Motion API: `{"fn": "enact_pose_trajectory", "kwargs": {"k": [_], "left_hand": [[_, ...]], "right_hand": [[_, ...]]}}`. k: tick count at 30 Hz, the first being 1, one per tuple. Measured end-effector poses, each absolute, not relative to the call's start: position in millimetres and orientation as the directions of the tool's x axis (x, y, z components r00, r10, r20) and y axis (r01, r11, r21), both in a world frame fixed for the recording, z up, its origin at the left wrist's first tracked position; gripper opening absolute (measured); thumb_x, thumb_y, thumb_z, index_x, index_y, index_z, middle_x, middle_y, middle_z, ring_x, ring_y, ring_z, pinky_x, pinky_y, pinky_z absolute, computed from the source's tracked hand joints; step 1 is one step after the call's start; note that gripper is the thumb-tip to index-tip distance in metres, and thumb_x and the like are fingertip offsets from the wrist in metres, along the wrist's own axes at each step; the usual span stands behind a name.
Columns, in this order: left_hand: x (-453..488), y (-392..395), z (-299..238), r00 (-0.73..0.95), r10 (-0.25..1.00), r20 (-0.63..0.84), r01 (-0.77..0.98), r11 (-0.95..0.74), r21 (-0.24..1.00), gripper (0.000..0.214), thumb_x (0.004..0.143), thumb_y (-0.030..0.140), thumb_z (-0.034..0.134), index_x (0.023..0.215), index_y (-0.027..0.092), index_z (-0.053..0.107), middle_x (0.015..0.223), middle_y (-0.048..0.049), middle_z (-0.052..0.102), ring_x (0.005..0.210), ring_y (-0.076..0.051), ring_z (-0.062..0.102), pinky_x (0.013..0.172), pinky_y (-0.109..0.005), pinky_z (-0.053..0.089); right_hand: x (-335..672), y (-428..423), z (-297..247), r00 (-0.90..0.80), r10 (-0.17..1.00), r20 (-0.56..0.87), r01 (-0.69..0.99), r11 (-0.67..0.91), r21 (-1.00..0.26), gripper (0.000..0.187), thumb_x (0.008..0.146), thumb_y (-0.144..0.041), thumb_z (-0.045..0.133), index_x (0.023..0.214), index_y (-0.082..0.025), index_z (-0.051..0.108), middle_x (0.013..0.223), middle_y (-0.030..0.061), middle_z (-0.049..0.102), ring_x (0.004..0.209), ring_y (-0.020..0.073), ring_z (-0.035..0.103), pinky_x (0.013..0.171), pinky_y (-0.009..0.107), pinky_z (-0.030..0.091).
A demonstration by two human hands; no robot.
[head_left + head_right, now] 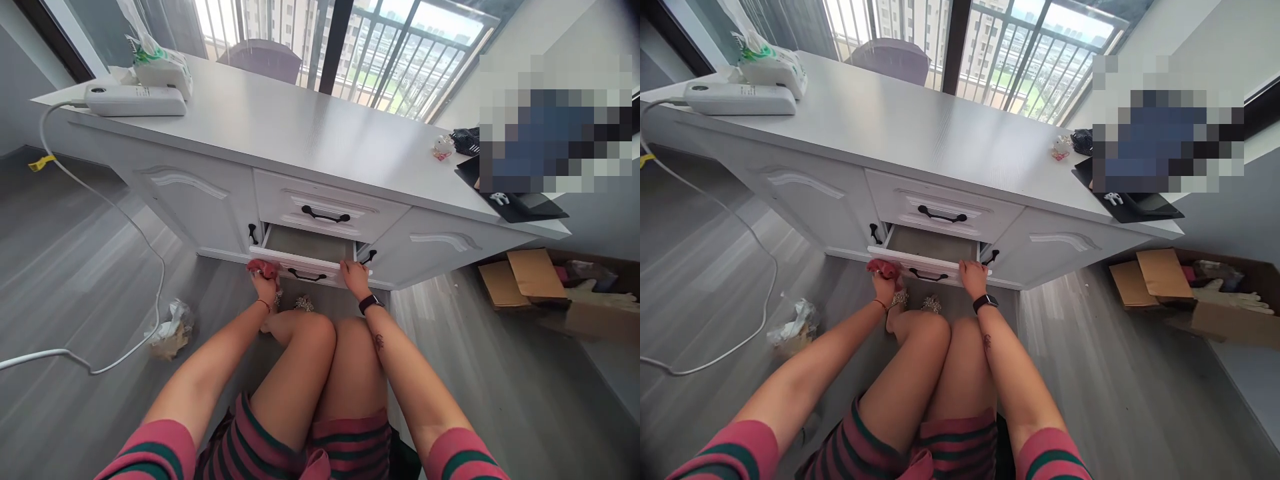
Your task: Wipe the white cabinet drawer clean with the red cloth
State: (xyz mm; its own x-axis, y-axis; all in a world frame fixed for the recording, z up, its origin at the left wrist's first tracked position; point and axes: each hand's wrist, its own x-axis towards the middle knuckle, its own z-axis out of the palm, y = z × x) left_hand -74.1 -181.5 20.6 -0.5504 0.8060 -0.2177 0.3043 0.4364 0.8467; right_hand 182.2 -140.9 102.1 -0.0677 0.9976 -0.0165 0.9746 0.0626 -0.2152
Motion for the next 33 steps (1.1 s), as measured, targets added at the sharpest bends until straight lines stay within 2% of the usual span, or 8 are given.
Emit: {"fn": "enact_pose_trajectory", "kwargs": {"k": [2, 5, 11, 17, 19, 23, 27, 33], "left_hand": [[-75.1, -184.1, 31.9, -0.606, 0.787, -0.116, 0.333, 0.384, 0.861, 0.03, 0.07, 0.006, 0.052, 0.095, 0.02, 0.042, 0.124, -0.0162, 0.046, 0.128, -0.026, 0.04, 0.105, -0.042, 0.033], [-54.4, -186.4, 49.9, -0.585, 0.811, -0.014, 0.344, 0.264, 0.901, 0.031, 0.069, 0.004, 0.056, 0.09, 0.021, 0.041, 0.124, -0.0144, 0.043, 0.12, -0.024, 0.045, 0.104, -0.038, 0.036], [19.8, -188.4, 70.6, -0.496, 0.867, 0.052, 0.266, 0.095, 0.959, 0.035, 0.062, -0.007, 0.049, 0.086, 0.019, 0.046, 0.116, -0.0122, 0.044, 0.107, -0.024, 0.051, 0.099, -0.041, 0.039], [68.4, -181.4, 80.7, -0.242, 0.968, 0.066, 0.182, -0.022, 0.983, 0.032, 0.06, -0.006, 0.056, 0.081, 0.018, 0.05, 0.101, -0.0086, 0.054, 0.097, -0.023, 0.055, 0.091, -0.039, 0.044], [64.5, -178.2, 82.4, -0.22, 0.974, 0.061, 0.173, -0.022, 0.985, 0.032, 0.06, -0.005, 0.058, 0.081, 0.018, 0.05, 0.097, -0.0076, 0.055, 0.094, -0.023, 0.055, 0.088, -0.038, 0.045], [32.7, -174.0, 82.8, -0.298, 0.953, 0.051, 0.212, 0.014, 0.977, 0.034, 0.061, -0.005, 0.057, 0.085, 0.018, 0.05, 0.094, -0.0061, 0.055, 0.09, -0.021, 0.055, 0.086, -0.037, 0.045], [-8.7, -170.8, 84.5, -0.41, 0.912, 0.025, 0.284, 0.101, 0.954, 0.034, 0.062, -0.005, 0.057, 0.083, 0.019, 0.048, 0.088, -0.0049, 0.054, 0.089, -0.023, 0.055, 0.085, -0.039, 0.044], [-68.4, -170.1, 86.6, -0.558, 0.83, 0.023, 0.293, 0.17, 0.941, 0.035, 0.06, -0.003, 0.059, 0.08, 0.021, 0.045, 0.083, -0.0024, 0.05, 0.083, -0.022, 0.055, 0.086, -0.043, 0.044]], "right_hand": [[179.4, -142.3, 105.5, -0.066, 0.998, -0.021, 0.979, 0.06, -0.194, 0.038, 0.101, -0.029, 0.034, 0.099, -0.016, 0.07, 0.105, 0.0116, 0.071, 0.104, 0.0245, 0.06, 0.088, 0.034, 0.032], [175.2, -145.1, 111.1, -0.078, 0.997, -0.024, 0.983, 0.073, -0.171, 0.038, 0.1, -0.026, 0.034, 0.099, -0.015, 0.07, 0.106, 0.0128, 0.071, 0.103, 0.0244, 0.06, 0.09, 0.034, 0.033], [170.7, -151.9, 119.3, -0.094, 0.996, -0.006, 0.986, 0.092, -0.141, 0.038, 0.1, -0.024, 0.032, 0.098, -0.015, 0.069, 0.104, 0.0119, 0.071, 0.101, 0.0227, 0.061, 0.095, 0.034, 0.033], [172.4, -156.8, 121.5, -0.127, 0.992, -0.011, 0.985, 0.125, -0.117, 0.03, 0.094, -0.018, 0.04, 0.108, -0.016, 0.067, 0.108, 0.0125, 0.07, 0.105, 0.0235, 0.06, 0.097, 0.034, 0.032], [171.7, -156.4, 121.6, -0.111, 0.994, -0.006, 0.987, 0.11, -0.114, 0.032, 0.095, -0.019, 0.038, 0.109, -0.017, 0.067, 0.108, 0.0125, 0.069, 0.105, 0.0233, 0.059, 0.097, 0.034, 0.032], [167.4, -155.1, 120.9, -0.09, 0.996, 0.007, 0.992, 0.09, -0.089, 0.038, 0.1, -0.026, 0.03, 0.104, -0.016, 0.067, 0.105, 0.0123, 0.07, 0.103, 0.0236, 0.059, 0.098, 0.037, 0.031], [164.1, -156.3, 119.3, -0.076, 0.997, 0.029, 0.993, 0.078, -0.09, 0.038, 0.101, -0.033, 0.032, 0.112, -0.015, 0.064, 0.111, 0.0131, 0.068, 0.108, 0.0251, 0.057, 0.101, 0.039, 0.028], [161.7, -162.6, 122.8, -0.106, 0.994, 0.026, 0.992, 0.108, -0.072, 0.036, 0.1, -0.032, 0.035, 0.116, -0.013, 0.061, 0.115, 0.0148, 0.065, 0.112, 0.0265, 0.054, 0.103, 0.042, 0.027]]}}
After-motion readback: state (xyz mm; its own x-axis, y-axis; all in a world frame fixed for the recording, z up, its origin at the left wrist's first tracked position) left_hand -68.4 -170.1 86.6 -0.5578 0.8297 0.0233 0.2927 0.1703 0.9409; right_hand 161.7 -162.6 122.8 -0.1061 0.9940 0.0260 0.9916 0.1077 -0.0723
